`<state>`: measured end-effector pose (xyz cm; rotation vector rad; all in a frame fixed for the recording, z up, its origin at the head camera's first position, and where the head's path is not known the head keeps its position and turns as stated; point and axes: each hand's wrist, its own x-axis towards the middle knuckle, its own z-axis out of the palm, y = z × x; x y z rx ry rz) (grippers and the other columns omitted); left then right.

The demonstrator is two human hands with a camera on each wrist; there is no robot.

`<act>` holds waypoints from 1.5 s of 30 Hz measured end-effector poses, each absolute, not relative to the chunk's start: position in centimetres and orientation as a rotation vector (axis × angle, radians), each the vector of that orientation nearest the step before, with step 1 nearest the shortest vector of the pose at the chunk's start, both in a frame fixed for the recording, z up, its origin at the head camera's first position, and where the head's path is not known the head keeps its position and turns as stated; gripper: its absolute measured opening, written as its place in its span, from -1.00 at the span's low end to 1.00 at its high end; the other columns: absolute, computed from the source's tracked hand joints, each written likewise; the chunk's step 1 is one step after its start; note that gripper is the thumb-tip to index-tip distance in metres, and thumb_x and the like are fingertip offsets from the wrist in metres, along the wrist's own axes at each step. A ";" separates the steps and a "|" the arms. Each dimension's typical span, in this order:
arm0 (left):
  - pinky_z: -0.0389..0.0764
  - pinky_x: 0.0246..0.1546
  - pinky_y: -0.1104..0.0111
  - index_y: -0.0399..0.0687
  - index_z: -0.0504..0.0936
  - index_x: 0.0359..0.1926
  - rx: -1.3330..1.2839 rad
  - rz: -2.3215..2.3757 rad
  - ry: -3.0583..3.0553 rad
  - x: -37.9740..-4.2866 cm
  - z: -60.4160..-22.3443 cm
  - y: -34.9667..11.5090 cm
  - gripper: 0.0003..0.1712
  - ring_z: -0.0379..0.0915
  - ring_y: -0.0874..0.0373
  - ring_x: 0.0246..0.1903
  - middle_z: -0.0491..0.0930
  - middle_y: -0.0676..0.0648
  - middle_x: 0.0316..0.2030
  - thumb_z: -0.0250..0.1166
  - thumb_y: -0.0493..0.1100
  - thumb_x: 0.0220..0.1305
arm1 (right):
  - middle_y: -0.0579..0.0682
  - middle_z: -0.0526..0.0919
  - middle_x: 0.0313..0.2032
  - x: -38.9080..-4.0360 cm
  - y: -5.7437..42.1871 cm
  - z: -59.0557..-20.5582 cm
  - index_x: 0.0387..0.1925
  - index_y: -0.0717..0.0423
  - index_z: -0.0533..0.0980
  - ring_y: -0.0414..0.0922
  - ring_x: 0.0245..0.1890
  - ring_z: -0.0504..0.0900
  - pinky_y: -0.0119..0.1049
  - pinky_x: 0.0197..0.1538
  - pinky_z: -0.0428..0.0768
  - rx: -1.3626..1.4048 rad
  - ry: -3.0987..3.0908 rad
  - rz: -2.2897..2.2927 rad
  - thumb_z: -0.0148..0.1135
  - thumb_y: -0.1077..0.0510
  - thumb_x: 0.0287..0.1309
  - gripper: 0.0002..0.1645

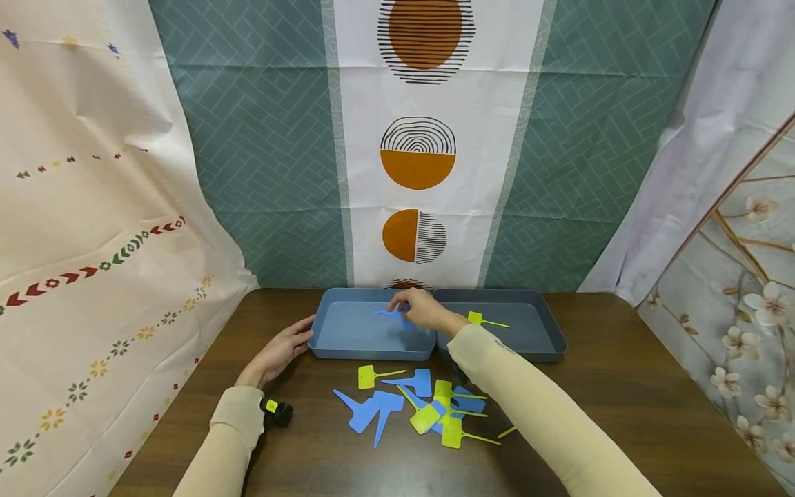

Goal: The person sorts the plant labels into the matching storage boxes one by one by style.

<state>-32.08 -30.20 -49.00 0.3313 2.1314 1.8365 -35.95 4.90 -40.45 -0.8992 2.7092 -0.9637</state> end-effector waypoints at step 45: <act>-0.02 0.56 -0.14 -0.27 -0.19 0.66 0.360 1.846 2.125 -32.1 -49.1 -30.3 -0.33 -0.19 -0.26 0.60 -0.19 -0.35 0.63 -0.19 -0.24 0.71 | 0.11 0.69 0.02 -35.3 8.1 -39.0 0.03 0.19 0.68 0.08 0.08 0.61 -0.09 0.12 0.66 -0.911 2.663 -1.012 0.12 0.45 0.40 -0.67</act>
